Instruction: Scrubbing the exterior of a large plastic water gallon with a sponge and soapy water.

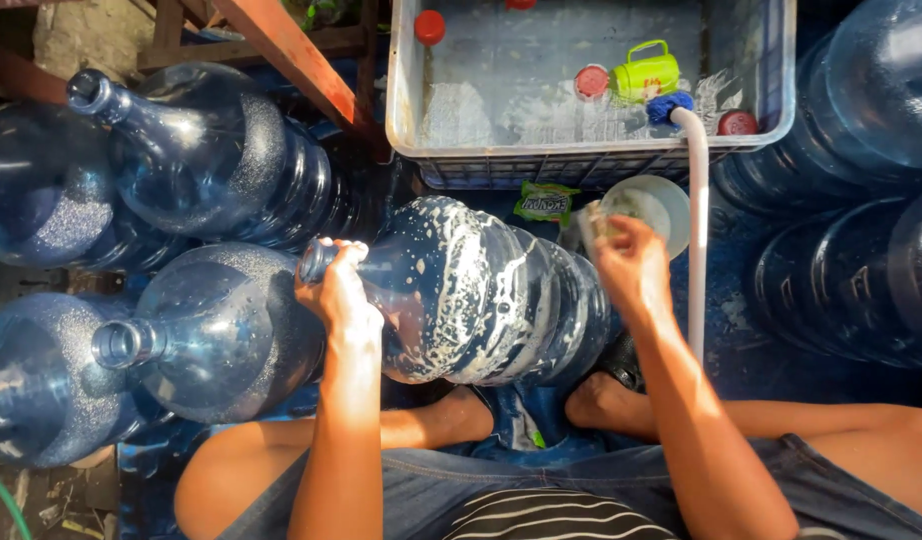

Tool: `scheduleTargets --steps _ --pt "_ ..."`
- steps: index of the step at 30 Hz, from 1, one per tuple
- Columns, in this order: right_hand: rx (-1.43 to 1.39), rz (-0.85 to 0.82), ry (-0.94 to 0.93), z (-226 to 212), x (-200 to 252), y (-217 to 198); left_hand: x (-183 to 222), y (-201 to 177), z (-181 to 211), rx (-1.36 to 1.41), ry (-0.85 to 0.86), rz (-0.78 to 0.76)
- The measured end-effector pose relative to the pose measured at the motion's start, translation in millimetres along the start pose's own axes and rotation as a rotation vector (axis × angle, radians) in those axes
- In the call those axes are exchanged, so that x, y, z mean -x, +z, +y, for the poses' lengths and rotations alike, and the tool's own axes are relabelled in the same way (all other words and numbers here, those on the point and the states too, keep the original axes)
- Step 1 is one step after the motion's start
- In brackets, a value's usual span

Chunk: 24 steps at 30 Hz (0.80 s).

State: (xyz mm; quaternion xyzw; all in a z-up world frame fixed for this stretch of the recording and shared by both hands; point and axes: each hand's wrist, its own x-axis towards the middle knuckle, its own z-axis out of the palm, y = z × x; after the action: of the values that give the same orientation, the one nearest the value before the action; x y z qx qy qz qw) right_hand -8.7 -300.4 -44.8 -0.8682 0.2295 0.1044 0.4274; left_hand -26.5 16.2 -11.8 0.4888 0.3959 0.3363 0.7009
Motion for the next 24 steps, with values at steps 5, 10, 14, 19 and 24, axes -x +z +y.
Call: scheduleTargets --steps 5,10,14,19,24 --pt "-0.286 0.037 -0.222 -73 122 4 19 12 4 0.077 -0.007 0.014" --pt "-0.153 0.299 -0.555 -41 146 57 18 7 1 0.107 0.049 -0.051" --pt "-0.122 0.301 -0.594 -37 134 60 10 -9 -8 0.129 0.115 -0.222" --pt "0.024 0.03 -0.26 -72 51 51 11 -18 -22 0.112 0.208 -0.461" --pt "-0.105 0.132 -0.465 -63 98 45 1 -14 -21 0.154 0.164 -0.329"
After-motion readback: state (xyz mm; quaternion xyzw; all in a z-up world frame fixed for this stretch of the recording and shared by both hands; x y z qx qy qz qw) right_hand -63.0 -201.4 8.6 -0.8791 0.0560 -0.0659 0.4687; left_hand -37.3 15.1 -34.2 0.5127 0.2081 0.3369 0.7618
